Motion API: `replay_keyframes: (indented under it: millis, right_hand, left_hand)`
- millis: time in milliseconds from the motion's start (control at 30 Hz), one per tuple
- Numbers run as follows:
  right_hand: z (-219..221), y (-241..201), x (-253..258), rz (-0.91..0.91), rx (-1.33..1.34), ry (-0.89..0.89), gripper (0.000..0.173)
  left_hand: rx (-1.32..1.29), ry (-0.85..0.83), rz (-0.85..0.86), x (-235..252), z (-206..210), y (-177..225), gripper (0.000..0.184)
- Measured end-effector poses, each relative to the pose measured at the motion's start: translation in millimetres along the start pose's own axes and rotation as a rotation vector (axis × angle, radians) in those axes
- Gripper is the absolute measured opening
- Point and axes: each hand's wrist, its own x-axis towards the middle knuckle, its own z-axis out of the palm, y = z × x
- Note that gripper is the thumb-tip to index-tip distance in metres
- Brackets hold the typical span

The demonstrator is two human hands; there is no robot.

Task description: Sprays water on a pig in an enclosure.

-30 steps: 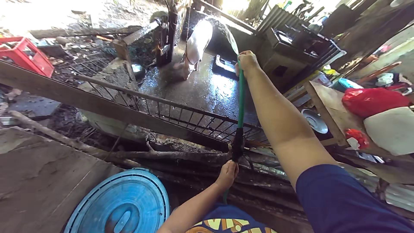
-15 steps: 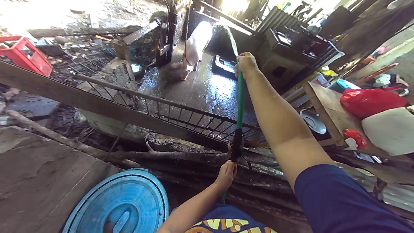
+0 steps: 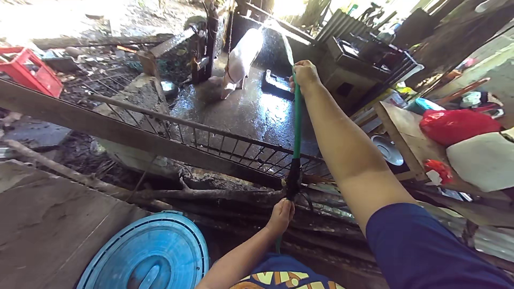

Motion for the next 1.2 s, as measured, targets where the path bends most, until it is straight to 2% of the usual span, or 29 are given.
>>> replay_keyframes:
  millis: [733, 1200]
  right_hand:
    - [0, -5, -9, 0.008, 0.046, -0.035, 0.032]
    - [-5, 12, 0, 0.031, 0.0, -0.003, 0.033]
  left_hand:
    - [-0.011, -0.002, 0.003, 0, 1, -5, 0.037]
    - [0.024, -0.009, -0.015, -4, -2, -7, 0.039]
